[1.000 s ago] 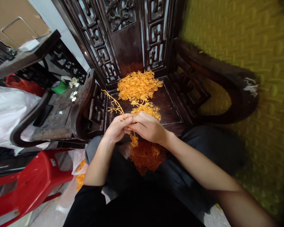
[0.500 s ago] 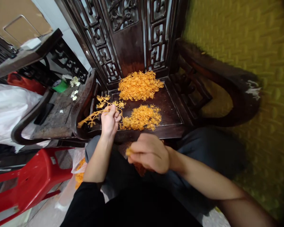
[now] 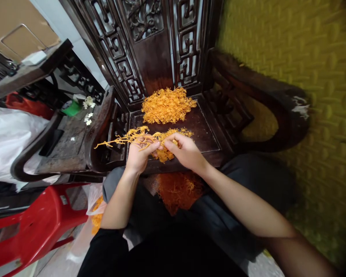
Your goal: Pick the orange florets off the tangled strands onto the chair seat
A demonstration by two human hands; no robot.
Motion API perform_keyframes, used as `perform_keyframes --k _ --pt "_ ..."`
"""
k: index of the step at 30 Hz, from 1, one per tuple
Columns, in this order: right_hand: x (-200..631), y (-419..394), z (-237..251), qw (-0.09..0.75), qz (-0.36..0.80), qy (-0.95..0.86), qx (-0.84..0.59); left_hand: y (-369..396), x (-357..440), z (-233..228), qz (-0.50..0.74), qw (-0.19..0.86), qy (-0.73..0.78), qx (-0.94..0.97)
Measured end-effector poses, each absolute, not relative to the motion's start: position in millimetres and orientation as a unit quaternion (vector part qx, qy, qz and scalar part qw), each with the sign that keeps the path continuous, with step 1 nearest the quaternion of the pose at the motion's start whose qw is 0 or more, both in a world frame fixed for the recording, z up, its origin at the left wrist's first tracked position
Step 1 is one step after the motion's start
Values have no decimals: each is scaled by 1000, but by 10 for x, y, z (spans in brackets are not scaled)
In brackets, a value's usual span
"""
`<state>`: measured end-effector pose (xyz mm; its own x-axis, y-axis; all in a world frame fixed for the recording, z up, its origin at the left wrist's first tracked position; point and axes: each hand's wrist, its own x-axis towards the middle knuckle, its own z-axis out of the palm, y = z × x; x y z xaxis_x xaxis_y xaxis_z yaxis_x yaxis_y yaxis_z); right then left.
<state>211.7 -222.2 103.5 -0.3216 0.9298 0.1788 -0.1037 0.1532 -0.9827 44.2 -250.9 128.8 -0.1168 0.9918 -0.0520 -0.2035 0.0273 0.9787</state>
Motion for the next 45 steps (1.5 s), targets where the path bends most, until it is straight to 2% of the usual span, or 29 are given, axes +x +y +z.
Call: perform_keyframes --k 2,4,6,10,13,16,19,25,29,33,35,37,41,45 --pt "2156 -2138 1054 516 530 -567 -361 -2520 438 1290 562 532 497 393" --pt "2271 -1951 1060 598 548 -444 -381 -2524 411 1290 563 549 500 363" --pt "2413 -1757 1051 625 590 -348 -374 -2514 369 1286 550 581 498 335" --pt "2497 -1710 1002 547 660 -373 -355 -2481 331 1262 470 652 492 334" --pt "2341 -1935 978 477 697 -417 -336 -2480 383 1239 440 657 497 357" --pt "2169 -2120 978 437 635 -542 -335 -2503 472 1219 435 634 512 384" --pt "2087 -2115 939 481 548 -577 -368 -2532 540 1206 460 597 523 397" --pt "2368 -1682 842 635 579 -342 -380 -2567 417 1258 508 558 524 395" --pt "2499 -1667 902 594 624 -356 -362 -2576 363 1275 478 572 524 412" --pt "2270 -1952 922 480 701 -396 -347 -2581 430 1246 459 576 525 427" --pt "2165 -2025 895 432 705 -450 -338 -2587 449 1242 467 565 530 426" --pt "2151 -1978 850 461 691 -448 -332 -2593 434 1258 487 545 537 420" --pt "2341 -1691 771 583 661 -297 -367 -2602 339 1320 537 523 528 399" --pt "2423 -1688 800 537 701 -305 -358 -2597 305 1306 467 592 516 406"
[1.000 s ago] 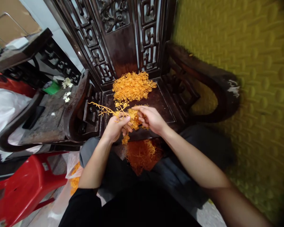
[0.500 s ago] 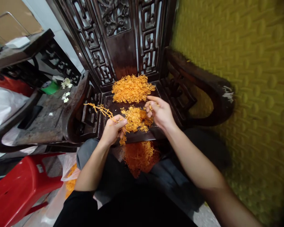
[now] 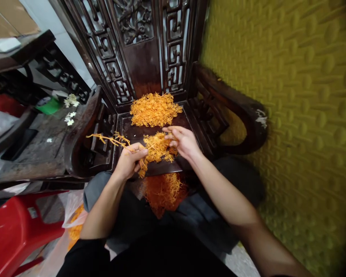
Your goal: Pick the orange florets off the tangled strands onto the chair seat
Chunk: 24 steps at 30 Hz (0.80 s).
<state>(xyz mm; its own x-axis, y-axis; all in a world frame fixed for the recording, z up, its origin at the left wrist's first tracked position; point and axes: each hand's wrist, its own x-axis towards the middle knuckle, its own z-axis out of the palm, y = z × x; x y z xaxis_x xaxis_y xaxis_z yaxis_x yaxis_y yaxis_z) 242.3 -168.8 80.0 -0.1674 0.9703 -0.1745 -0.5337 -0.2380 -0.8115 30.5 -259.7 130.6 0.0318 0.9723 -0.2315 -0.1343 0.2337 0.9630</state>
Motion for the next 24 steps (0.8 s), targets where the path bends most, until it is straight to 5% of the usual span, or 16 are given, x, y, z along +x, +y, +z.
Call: perform_keyframes --k 5,10,12,17,22,24 --pt "2270 -1913 871 390 780 -376 -313 -2610 348 1251 400 637 511 416" --pt "2369 -1682 871 563 644 -342 -390 -2649 338 1290 351 643 528 430" --pt "2438 -1621 891 572 638 -321 -403 -2650 334 1302 347 640 532 432" --pt "2405 -1782 929 377 705 -480 -363 -2641 362 1298 347 640 531 434" --pt "2486 -1624 920 592 606 -343 -407 -2668 346 1310 351 626 535 446" --pt "2542 -1551 925 603 613 -310 -406 -2672 335 1317 352 631 534 439"
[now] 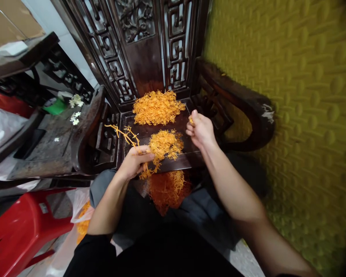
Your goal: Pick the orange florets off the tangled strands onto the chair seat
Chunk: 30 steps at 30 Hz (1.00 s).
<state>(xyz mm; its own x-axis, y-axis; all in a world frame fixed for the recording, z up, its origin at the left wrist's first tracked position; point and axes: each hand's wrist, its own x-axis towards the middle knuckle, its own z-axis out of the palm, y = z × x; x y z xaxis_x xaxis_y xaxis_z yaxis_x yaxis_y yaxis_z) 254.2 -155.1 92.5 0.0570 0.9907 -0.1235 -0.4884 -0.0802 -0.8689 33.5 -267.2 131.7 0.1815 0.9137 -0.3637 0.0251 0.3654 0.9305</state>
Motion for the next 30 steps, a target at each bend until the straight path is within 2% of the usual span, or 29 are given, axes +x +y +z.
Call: perform_keyframes --k 8,12,13,14,17,18,20,24,27,30 --pt "2321 -1870 888 429 766 -364 -310 -2643 357 1266 315 659 510 454" --pt "2257 -1886 885 300 803 -429 -286 -2656 356 1245 285 675 504 458" --pt "2268 -1839 883 309 784 -449 -297 -2663 349 1245 275 680 502 458" --pt "2297 -1772 882 354 757 -448 -318 -2669 337 1247 266 685 499 459" --pt "2475 -1508 875 581 644 -306 -394 -2662 278 1274 297 695 468 458" --pt "2540 -1438 871 618 622 -265 -400 -2648 251 1291 345 689 447 454" --pt "2616 -1387 859 619 629 -240 -404 -2608 191 1338 473 657 389 440" --pt "2460 -1641 815 508 725 -303 -353 -2558 77 1453 658 553 279 429" --pt "2232 -1906 790 420 802 -304 -297 -2591 55 1487 702 485 236 466" --pt "2052 -2104 776 269 886 -285 -248 -2672 113 1449 706 437 226 509"
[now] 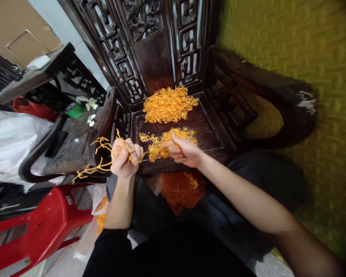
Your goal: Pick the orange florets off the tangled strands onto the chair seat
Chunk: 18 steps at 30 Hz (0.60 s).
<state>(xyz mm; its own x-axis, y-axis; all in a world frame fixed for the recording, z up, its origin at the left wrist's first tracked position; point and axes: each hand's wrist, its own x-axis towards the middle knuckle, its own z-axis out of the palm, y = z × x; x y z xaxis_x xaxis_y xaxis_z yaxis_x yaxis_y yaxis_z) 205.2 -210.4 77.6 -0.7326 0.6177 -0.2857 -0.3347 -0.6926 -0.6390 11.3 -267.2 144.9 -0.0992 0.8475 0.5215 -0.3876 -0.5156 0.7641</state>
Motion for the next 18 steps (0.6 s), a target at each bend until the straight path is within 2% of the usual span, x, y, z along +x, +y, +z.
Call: perform_keyframes --k 2,4,6,8,11,14,16,18 --pt "1960 -2202 770 199 913 -290 -206 -2744 182 1413 702 407 233 535" --pt "1896 -2257 773 208 911 -313 -168 -2817 252 1402 665 373 246 599" --pt "1887 -2246 799 279 882 -342 -163 -2869 296 1431 562 315 257 720" --pt "1960 -2163 851 374 836 -353 -192 -2876 273 1488 413 213 274 842" --pt "2212 -1974 958 489 769 -348 -220 -2785 36 1543 291 74 351 887" --pt "2483 -1845 1045 526 742 -364 -202 -2624 -359 1507 333 74 487 804" --pt "2567 -1830 1070 511 740 -393 -194 -2556 -531 1464 412 130 558 709" --pt "2547 -1864 1080 478 713 -465 -215 -2557 -501 1427 493 226 557 628"
